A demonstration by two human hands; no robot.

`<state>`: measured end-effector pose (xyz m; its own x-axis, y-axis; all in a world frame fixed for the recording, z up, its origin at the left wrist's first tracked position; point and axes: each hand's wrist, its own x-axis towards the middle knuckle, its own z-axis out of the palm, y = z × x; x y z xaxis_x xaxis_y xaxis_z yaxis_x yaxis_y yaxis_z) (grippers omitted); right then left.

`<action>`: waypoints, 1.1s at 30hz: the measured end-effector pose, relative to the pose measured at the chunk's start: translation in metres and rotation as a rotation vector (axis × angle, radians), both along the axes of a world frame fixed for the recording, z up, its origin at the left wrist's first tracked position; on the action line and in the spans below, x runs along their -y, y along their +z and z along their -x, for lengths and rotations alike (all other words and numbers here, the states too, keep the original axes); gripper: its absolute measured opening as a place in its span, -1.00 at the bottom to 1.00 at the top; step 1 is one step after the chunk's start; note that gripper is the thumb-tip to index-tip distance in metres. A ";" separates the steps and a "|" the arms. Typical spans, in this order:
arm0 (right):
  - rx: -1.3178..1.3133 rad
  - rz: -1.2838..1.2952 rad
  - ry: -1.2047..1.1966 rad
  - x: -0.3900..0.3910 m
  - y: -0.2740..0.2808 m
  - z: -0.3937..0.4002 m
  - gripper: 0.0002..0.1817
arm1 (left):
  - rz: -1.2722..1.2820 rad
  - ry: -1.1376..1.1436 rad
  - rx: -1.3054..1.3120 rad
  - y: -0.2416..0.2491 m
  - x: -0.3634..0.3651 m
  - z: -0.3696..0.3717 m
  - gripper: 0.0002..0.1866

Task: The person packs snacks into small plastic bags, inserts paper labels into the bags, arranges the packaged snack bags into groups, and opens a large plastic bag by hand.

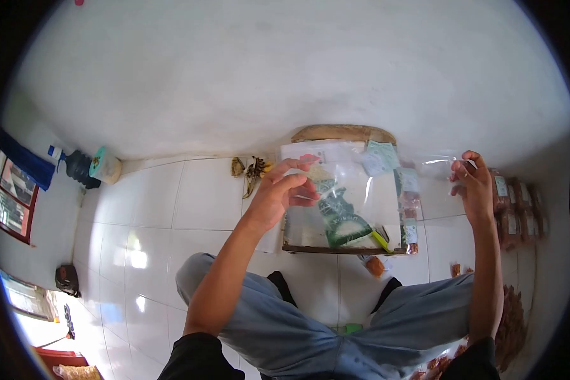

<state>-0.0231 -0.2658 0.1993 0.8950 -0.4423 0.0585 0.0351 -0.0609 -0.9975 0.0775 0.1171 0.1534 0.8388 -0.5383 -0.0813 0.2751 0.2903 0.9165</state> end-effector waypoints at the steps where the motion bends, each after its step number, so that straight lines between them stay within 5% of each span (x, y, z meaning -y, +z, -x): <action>1: 0.009 -0.006 0.008 -0.003 0.001 0.000 -0.70 | -0.060 0.029 -0.030 0.005 0.003 0.002 -0.85; 8: 0.018 0.243 -0.116 -0.009 -0.018 -0.007 -0.67 | 0.096 0.090 -0.058 -0.011 0.005 -0.002 -0.75; 17: -0.265 0.188 0.147 -0.036 -0.041 -0.014 -0.51 | 0.378 -0.157 -0.177 -0.022 0.004 -0.011 -0.65; 23: -0.288 -0.050 0.164 -0.050 -0.051 -0.017 -0.67 | 0.365 -0.097 -0.270 -0.004 0.008 0.003 -0.42; 27: -0.194 -0.023 0.138 -0.051 -0.061 -0.020 -0.72 | 0.308 -0.111 -0.264 0.002 0.005 0.005 -0.41; 28: -0.157 -0.042 0.136 -0.053 -0.058 -0.020 -0.75 | 0.307 -0.126 -0.279 0.004 0.005 0.005 -0.66; 30: -0.121 -0.060 0.135 -0.054 -0.054 -0.019 -0.78 | 0.305 -0.141 -0.293 0.004 0.003 0.004 -0.66; 33: -0.112 0.166 0.047 -0.048 -0.050 -0.018 -0.82 | 0.249 -0.135 -0.321 0.004 0.003 0.001 -0.65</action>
<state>-0.0048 -0.2178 0.1492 0.9196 -0.3920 0.0261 -0.0688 -0.2262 -0.9716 0.0770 0.1146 0.1574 0.7129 -0.6778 -0.1800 0.5855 0.4341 0.6847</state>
